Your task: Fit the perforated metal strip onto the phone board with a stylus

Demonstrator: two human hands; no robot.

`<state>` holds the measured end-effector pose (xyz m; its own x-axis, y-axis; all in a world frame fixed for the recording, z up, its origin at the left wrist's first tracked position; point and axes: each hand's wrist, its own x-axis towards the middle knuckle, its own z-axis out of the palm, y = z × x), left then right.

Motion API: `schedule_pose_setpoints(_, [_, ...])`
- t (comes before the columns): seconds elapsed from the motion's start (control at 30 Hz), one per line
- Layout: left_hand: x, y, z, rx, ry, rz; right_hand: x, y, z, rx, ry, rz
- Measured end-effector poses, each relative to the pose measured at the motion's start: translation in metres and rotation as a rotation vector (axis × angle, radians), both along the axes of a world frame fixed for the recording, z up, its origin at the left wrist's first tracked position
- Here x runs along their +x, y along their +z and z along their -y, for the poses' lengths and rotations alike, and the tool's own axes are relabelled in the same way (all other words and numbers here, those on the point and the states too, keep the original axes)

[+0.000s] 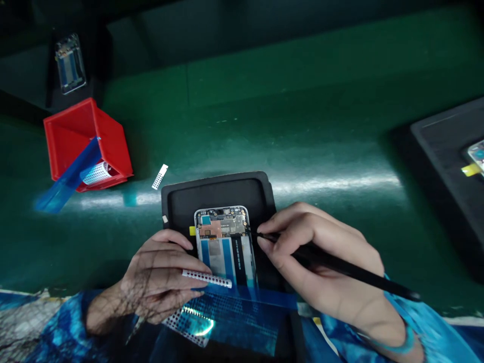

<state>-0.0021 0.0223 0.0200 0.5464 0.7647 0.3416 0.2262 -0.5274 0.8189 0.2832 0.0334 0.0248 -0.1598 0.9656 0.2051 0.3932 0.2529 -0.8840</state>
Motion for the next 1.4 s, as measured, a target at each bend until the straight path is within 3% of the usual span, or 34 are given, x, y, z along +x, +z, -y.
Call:
schedule_pose_setpoints(0.2, [-0.0007,0.0005,0.0005,-0.009,-0.005,-0.002,-0.0018,-0.0034,0.0039,-0.074,-0.100,-0.098])
schedule_pose_setpoints(1.4, [-0.0011,0.0009,0.0018,-0.025,0.006,-0.008,-0.0019,-0.0083,-0.0008,-0.004,-0.034,-0.091])
